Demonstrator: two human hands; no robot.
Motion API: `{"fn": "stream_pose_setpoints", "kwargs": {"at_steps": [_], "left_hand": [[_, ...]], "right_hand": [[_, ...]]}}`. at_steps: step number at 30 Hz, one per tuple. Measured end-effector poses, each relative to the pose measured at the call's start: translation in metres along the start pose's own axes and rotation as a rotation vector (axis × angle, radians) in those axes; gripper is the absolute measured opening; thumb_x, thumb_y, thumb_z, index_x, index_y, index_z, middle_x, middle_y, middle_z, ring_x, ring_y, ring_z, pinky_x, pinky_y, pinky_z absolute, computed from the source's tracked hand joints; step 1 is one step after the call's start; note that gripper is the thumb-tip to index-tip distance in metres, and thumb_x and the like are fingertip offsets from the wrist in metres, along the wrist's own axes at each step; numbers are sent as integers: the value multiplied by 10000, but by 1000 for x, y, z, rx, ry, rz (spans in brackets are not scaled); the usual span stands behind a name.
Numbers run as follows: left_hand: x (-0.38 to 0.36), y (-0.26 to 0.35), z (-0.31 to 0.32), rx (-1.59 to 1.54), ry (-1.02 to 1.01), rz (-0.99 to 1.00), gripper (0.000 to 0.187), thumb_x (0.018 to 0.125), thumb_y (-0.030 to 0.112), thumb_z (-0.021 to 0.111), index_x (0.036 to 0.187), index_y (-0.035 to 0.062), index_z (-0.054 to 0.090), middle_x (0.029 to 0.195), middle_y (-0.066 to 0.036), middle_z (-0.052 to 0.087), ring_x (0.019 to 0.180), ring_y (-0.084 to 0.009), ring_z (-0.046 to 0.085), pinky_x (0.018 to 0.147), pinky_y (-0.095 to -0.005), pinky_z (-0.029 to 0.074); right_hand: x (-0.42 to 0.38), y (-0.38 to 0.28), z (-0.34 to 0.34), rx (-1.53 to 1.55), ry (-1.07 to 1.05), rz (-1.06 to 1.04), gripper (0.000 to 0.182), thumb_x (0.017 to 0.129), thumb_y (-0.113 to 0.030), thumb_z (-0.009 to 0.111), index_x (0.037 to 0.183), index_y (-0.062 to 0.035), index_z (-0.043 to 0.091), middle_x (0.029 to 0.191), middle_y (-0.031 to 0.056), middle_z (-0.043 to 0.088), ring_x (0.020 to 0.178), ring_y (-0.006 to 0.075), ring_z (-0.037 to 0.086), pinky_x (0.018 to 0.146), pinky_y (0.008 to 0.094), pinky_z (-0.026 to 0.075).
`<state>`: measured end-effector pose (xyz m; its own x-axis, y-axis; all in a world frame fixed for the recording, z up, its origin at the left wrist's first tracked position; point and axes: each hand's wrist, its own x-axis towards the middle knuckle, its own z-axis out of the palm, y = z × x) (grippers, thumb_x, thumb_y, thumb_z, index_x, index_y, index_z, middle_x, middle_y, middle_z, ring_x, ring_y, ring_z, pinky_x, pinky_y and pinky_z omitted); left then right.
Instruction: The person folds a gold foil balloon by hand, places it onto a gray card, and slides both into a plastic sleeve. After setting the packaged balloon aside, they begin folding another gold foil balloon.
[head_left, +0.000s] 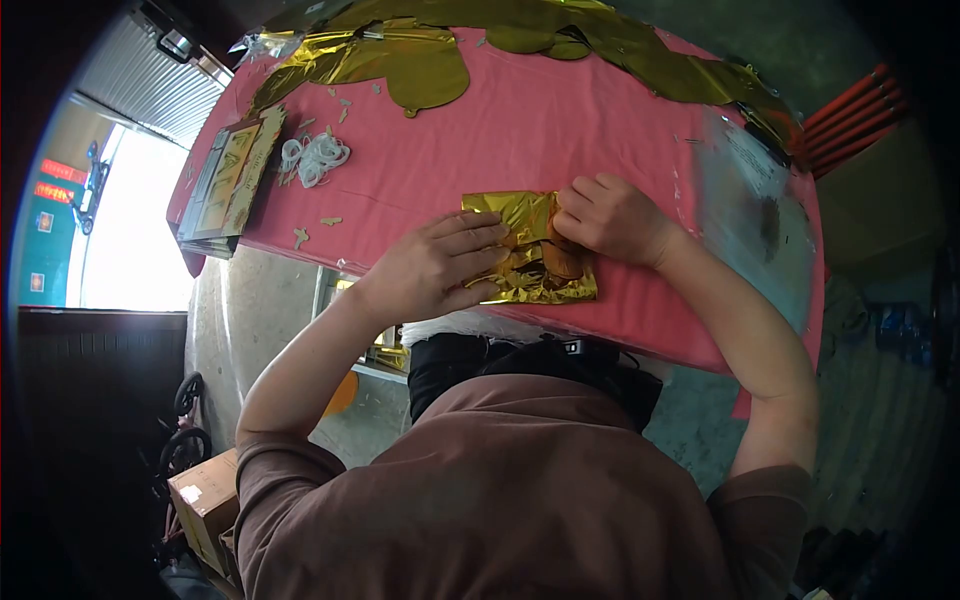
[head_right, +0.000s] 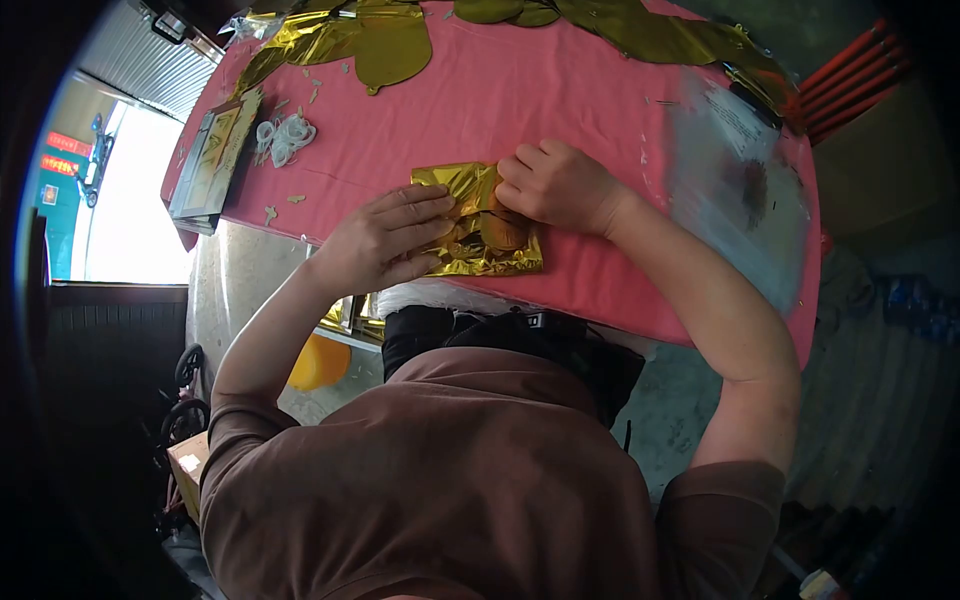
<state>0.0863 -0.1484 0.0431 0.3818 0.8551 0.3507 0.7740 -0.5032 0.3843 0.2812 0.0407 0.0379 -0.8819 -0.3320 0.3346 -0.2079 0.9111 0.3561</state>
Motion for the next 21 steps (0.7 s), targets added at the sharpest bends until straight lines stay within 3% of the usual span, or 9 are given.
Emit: {"fn": "stream_pose_setpoints", "kwargs": {"at_steps": [4, 7, 9, 10, 12, 13, 15, 16, 21], "left_hand": [[-1, -1, 0, 10, 2, 20, 354, 738, 141, 684, 1047, -18, 614, 1146, -145, 592, 1120, -308, 534, 948, -407, 432], [-3, -1, 2, 10, 17, 10, 350, 740, 141, 682, 1048, -10, 616, 1144, -141, 595, 1127, -305, 534, 955, -407, 428], [-3, 1, 2, 29, 22, 13, 339, 746, 143, 680, 1046, -3, 618, 1140, -140, 597, 1134, -304, 533, 955, -409, 428], [-3, 1, 2, 26, 24, 12, 339, 746, 143, 680, 1046, -3, 618, 1140, -140, 597, 1134, -304, 533, 955, -409, 428], [-3, 2, 2, 30, 16, 12, 334, 749, 146, 678, 1042, -2, 619, 1139, -141, 598, 1135, -304, 534, 957, -412, 428], [-4, 2, 2, 31, 14, 11, 334, 749, 146, 678, 1042, -2, 619, 1139, -141, 598, 1135, -304, 534, 957, -412, 428], [-5, 1, 3, 47, 4, 6, 329, 785, 199, 648, 1058, 17, 624, 1141, -122, 604, 1122, -272, 542, 968, -398, 418], [-5, 1, 4, 46, -1, 4, 329, 785, 199, 648, 1058, 17, 624, 1141, -122, 604, 1122, -272, 542, 968, -398, 418], [-6, 4, 4, 78, 5, -9, 314, 795, 185, 635, 1057, 11, 620, 1154, -127, 596, 1127, -273, 540, 972, -396, 416]], "right_hand": [[-9, 3, -6, 22, -87, -13, 84, 694, -148, 555, 764, -107, 536, 845, 39, 551, 740, 162, 539, 621, 286, 434], [-24, 8, -9, 71, -66, 44, 162, 692, -90, 583, 852, -67, 595, 972, 79, 607, 813, 205, 597, 700, 311, 479], [-26, 13, -13, 365, 40, 273, 236, 737, -33, 591, 972, -19, 617, 1089, 121, 611, 898, 255, 625, 802, 347, 490], [-26, 11, -14, 366, 37, 273, 236, 737, -33, 591, 972, -19, 617, 1089, 121, 611, 898, 255, 625, 802, 347, 490], [-10, 0, -19, 726, 154, 691, 263, 821, -55, 560, 1073, 9, 595, 1172, 162, 573, 1044, 284, 583, 906, 364, 448], [0, -9, -18, 728, 156, 692, 263, 821, -55, 560, 1073, 9, 595, 1172, 162, 573, 1044, 284, 583, 906, 364, 448], [21, -30, -15, 830, 174, 759, 315, 862, -78, 540, 1162, 17, 558, 1251, 198, 513, 1170, 295, 504, 977, 372, 393], [24, -37, -11, 883, 42, 737, 436, 891, -151, 519, 1289, 12, 445, 1372, 209, 386, 1305, 299, 350, 1065, 390, 280], [23, -62, -3, 569, -197, 662, 590, 925, -302, 446, 1392, 8, 262, 1453, 187, 255, 1370, 290, 207, 1119, 408, 134]]}}
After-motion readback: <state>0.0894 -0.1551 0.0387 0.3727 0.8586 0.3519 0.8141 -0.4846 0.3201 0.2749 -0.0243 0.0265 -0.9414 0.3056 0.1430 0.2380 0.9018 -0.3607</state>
